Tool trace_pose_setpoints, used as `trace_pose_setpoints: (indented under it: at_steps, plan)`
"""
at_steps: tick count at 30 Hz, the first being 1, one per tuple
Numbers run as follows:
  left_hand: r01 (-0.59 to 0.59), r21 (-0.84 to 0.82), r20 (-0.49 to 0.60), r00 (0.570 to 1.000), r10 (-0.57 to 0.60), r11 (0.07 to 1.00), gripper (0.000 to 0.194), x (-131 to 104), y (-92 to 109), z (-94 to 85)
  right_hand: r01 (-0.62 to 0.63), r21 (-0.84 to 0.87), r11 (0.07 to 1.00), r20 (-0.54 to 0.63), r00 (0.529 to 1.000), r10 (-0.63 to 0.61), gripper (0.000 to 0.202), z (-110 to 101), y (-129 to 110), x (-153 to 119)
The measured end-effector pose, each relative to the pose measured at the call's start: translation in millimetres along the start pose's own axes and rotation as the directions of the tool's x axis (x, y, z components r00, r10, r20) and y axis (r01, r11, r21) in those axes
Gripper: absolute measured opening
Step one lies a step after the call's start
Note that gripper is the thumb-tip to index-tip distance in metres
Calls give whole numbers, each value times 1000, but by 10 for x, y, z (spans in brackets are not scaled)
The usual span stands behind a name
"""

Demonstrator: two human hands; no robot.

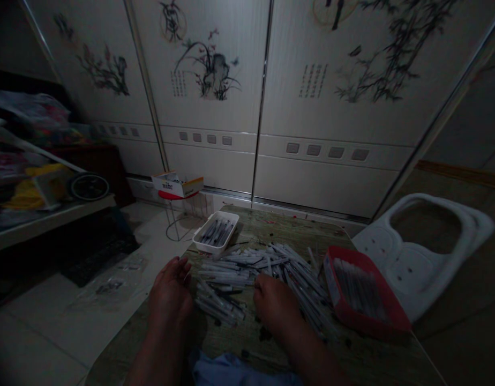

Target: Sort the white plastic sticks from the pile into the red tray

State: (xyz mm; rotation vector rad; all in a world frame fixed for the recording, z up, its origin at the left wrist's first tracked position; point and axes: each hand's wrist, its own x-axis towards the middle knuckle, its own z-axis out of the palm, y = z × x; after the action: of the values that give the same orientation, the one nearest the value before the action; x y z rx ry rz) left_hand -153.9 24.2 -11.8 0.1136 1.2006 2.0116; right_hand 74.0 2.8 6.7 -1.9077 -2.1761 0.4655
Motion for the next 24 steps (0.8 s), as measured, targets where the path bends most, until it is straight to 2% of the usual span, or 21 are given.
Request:
trace_pose_setpoints:
  at_steps: [4,12,18,24]
  plan:
    - [2,-5,1,1000,-2,1000,23,-1,-27,9,2,-10,1000,-21,1000,-2,23,17,13,121]
    - [-21,-2,8,1000,21,1000,20,21,-71,46,82,-27,996,-23,996,-83,38,122,-191,255]
    - [73,96,125,988,-85,993,29,-1,-143,48,96,-76,992,-11,995,-97,31,143,-279,331]
    - [95,176,202,971,-131,980,25,-54,-160,46,80,-109,991,18,997,-79,17,118,-203,279]
